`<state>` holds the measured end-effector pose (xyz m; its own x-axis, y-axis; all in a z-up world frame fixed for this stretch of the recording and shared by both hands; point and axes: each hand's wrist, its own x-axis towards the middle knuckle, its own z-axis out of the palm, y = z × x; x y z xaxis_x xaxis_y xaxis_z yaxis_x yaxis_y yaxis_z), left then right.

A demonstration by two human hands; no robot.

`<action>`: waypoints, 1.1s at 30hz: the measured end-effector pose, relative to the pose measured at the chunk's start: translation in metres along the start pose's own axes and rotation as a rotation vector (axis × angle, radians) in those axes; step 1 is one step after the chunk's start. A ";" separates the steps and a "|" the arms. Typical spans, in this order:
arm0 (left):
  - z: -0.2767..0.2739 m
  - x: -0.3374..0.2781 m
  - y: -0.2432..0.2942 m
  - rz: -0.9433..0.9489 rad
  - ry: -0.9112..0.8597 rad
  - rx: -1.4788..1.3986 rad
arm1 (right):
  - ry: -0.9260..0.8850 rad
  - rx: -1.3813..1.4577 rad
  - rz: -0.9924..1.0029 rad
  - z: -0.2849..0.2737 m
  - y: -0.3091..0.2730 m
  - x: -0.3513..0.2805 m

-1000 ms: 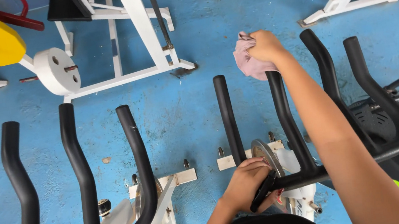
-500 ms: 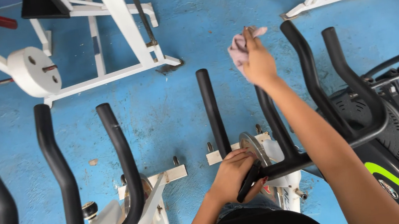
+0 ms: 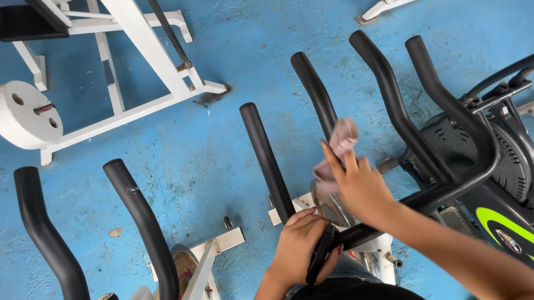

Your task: Clean the handles of a spinning bike using a spray bottle and a cloth.

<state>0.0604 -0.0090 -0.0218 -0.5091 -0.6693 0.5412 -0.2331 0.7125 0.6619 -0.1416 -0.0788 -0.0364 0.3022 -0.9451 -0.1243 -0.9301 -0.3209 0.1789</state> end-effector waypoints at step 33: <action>0.004 0.006 0.003 -0.054 0.058 -0.012 | 0.029 0.432 0.093 -0.086 0.042 0.233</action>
<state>0.0529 -0.0101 -0.0186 -0.4471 -0.7181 0.5333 -0.2489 0.6725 0.6969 -0.0923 -0.3180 0.0260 0.2129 -0.9721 -0.0981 -0.9536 -0.1849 -0.2374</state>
